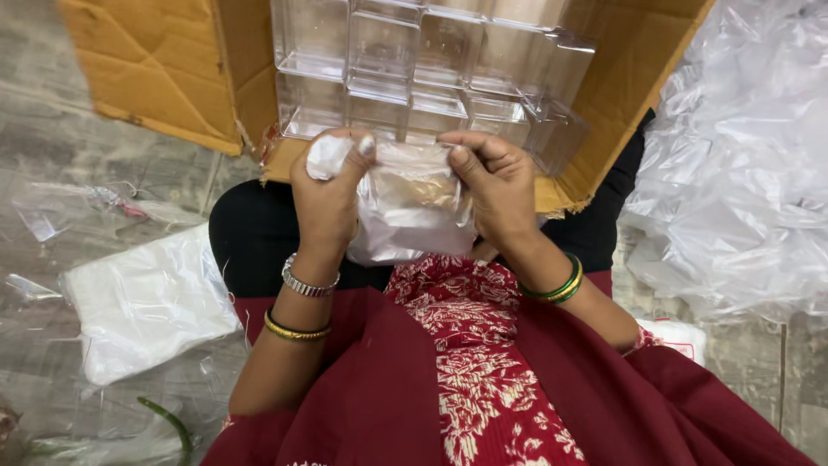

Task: The person sits on the floor with an open cardboard box of clear plastic containers on their lap. They take each container, place it into a thin plastic bag, wrap the bag around it, and set the wrapped container aside, repeating this for one container after another.

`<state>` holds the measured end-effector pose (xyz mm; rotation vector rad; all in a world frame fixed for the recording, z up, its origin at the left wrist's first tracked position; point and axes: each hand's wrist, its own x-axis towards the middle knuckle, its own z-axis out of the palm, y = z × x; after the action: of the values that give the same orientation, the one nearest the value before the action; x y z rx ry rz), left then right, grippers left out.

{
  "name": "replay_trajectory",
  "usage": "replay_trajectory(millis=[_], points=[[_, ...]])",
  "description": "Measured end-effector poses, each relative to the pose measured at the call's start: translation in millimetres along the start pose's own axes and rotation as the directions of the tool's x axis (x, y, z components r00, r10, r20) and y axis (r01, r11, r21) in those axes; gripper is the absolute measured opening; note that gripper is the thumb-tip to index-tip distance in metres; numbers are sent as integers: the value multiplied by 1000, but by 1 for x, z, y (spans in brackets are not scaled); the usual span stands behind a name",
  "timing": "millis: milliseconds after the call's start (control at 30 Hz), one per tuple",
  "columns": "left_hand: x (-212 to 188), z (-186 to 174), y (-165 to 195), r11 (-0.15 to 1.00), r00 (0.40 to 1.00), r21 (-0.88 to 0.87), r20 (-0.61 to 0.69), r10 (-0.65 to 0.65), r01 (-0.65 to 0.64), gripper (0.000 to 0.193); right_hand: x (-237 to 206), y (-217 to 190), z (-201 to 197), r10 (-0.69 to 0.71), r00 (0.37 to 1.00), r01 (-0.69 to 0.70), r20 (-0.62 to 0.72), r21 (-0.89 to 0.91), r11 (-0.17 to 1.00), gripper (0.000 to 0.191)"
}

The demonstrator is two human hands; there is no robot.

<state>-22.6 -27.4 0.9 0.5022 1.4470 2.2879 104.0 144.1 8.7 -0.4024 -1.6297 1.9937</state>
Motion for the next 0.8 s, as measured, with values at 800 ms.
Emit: replay_trajectory(millis=[800], points=[[169,-29,-103,651,940,751,-130,315,-114,14,209,112,-27,-206,919,350,337,-457,818,57]])
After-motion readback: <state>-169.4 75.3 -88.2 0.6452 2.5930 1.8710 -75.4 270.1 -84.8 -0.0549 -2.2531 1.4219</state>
